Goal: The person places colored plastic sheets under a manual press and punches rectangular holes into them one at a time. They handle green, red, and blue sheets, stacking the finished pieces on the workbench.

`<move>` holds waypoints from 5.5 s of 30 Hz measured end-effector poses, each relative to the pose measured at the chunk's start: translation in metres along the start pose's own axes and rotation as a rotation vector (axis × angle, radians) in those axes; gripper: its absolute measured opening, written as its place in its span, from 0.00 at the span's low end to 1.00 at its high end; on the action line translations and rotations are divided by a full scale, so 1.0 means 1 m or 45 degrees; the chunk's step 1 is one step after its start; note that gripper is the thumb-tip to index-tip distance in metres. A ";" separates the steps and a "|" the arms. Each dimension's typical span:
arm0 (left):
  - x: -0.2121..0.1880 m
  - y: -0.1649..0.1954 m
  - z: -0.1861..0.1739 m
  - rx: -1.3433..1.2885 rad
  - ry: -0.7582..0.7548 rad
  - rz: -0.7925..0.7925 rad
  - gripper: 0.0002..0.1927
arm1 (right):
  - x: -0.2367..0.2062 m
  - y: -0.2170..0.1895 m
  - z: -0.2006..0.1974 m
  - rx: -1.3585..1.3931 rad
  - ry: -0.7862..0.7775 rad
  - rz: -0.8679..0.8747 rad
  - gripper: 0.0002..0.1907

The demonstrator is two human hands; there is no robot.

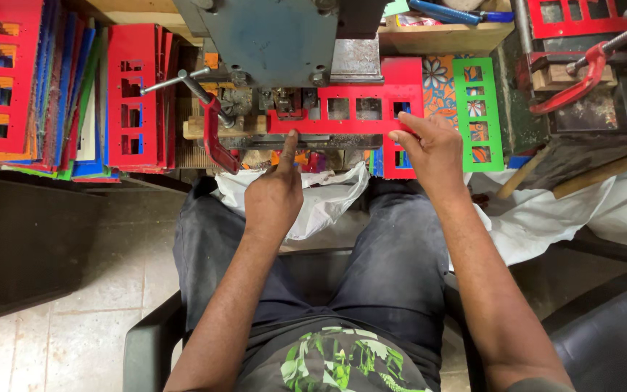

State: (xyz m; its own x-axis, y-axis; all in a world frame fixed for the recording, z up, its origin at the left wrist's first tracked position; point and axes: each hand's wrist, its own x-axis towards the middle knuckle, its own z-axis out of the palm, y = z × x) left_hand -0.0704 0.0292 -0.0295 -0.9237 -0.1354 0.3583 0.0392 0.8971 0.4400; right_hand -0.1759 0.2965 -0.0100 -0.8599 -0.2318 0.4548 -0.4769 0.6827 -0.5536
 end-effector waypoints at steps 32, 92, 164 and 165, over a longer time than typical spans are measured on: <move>0.003 0.004 -0.007 -0.051 -0.062 -0.036 0.33 | 0.012 -0.036 -0.022 -0.369 -0.151 -0.336 0.17; -0.046 0.017 -0.010 -0.558 -0.514 0.045 0.21 | -0.054 0.102 -0.058 -0.507 -0.129 0.372 0.16; 0.007 0.003 -0.005 -0.111 0.002 -0.036 0.33 | -0.003 0.010 -0.038 0.145 -0.148 0.055 0.17; 0.007 0.000 -0.008 -0.099 -0.023 -0.055 0.33 | -0.001 0.007 -0.033 0.118 -0.154 0.031 0.16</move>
State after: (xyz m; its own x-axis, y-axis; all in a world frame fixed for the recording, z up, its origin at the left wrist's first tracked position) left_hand -0.0736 0.0249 -0.0205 -0.9319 -0.1650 0.3229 0.0281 0.8550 0.5179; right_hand -0.1721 0.3249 0.0087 -0.8844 -0.3016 0.3563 -0.4656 0.6238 -0.6278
